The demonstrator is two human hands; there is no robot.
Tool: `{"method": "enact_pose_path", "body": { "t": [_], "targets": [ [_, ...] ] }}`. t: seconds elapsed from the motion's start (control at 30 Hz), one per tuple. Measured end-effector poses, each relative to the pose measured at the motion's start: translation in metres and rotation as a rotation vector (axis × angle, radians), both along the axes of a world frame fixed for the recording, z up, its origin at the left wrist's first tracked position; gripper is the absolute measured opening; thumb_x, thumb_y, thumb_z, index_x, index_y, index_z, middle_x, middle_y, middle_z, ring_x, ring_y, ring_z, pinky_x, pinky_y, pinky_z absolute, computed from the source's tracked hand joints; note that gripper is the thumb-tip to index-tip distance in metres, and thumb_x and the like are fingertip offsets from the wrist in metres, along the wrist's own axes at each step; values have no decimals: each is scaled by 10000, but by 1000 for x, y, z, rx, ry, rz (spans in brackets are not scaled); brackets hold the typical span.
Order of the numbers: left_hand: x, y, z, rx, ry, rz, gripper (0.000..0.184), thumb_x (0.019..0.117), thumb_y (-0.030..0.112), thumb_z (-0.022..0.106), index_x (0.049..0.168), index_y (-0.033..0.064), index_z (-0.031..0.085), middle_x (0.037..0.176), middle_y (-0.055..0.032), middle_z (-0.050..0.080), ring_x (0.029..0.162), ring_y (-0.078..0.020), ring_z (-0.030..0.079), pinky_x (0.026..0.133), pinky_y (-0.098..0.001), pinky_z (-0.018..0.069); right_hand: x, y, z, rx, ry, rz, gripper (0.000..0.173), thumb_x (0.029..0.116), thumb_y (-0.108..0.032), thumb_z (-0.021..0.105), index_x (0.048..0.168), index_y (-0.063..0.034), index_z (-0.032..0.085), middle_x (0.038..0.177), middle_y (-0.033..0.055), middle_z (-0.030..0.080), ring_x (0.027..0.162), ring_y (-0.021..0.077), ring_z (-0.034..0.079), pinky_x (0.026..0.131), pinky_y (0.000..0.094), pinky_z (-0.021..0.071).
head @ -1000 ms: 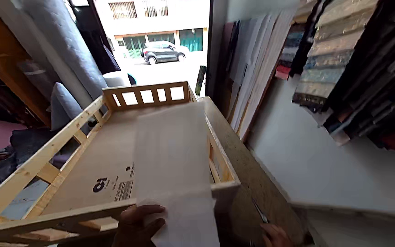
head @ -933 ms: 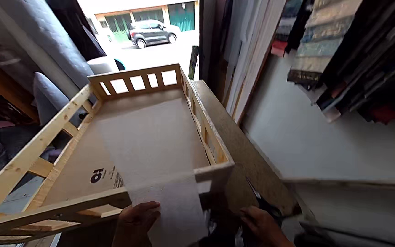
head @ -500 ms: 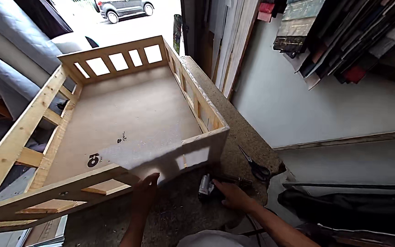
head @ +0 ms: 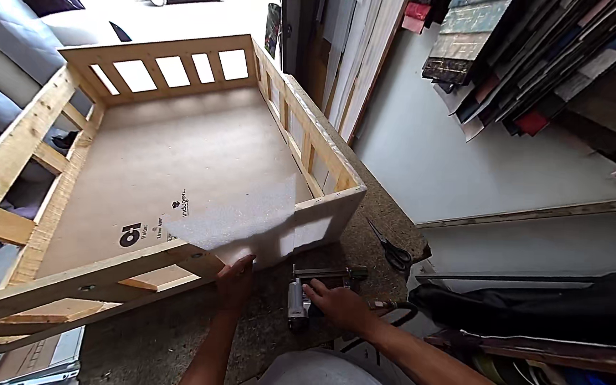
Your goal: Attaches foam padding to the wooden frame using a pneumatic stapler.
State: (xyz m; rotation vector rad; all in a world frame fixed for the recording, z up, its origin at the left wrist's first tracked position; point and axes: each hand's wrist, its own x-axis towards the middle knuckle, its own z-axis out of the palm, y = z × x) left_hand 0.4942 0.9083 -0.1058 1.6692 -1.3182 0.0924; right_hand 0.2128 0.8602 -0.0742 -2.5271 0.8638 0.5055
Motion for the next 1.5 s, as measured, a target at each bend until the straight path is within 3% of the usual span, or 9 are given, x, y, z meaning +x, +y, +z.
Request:
{"method": "enact_pose_path", "body": {
  "t": [0.1, 0.2, 0.7, 1.0, 1.13, 1.37, 1.5],
  "targets": [
    [-1, -2, -5, -16, 7, 5, 150, 927, 151, 688, 921, 91, 826, 889, -82, 795, 787, -193, 765, 728, -415, 608, 11, -9, -17, -108, -27, 59, 685, 977, -162, 591, 1605, -128, 320, 1407, 203, 536, 816, 372, 703, 711, 534, 594],
    [-1, -1, -4, -13, 24, 15, 150, 922, 133, 686, 914, 80, 826, 893, -92, 795, 807, -193, 770, 751, -416, 614, 20, -17, -18, -125, -12, 52, 619, 1004, -118, 519, 1595, -109, 337, 1358, 205, 568, 826, 373, 704, 724, 529, 592],
    [12, 0, -1, -5, -25, -14, 184, 936, 131, 648, 958, 99, 828, 888, -103, 789, 814, -233, 765, 750, -431, 612, 27, -24, -33, -187, 16, 49, 581, 1013, -86, 456, 1584, -93, 351, 1337, 207, 583, 794, 360, 707, 696, 503, 594],
    [13, 0, -9, -32, -50, -22, 167, 920, 145, 667, 930, 103, 829, 865, -84, 790, 792, -195, 766, 738, -377, 618, 34, 3, -30, -153, -75, 117, 618, 989, -125, 539, 1581, -92, 364, 1478, 199, 507, 742, 335, 705, 657, 480, 596],
    [10, 1, -9, -17, -49, -3, 159, 920, 132, 674, 935, 99, 829, 868, -91, 791, 755, -222, 761, 702, -415, 617, 45, -9, -25, -98, 5, 45, 631, 995, -82, 513, 1597, -94, 325, 1493, 199, 491, 825, 377, 711, 713, 525, 599],
    [8, -2, -8, -29, -56, 30, 164, 912, 136, 670, 917, 107, 832, 850, -88, 790, 740, -215, 761, 685, -403, 615, 43, -16, -27, -121, 36, 19, 625, 994, -89, 523, 1589, -86, 331, 1471, 201, 503, 827, 375, 713, 714, 522, 600],
    [10, -1, -5, -18, -72, 6, 163, 921, 130, 669, 941, 105, 829, 849, -87, 787, 714, -229, 749, 676, -411, 613, 45, -14, -26, -104, 44, 13, 615, 1001, -117, 519, 1587, -88, 333, 1389, 223, 541, 839, 383, 710, 720, 525, 596]
  ]
}}
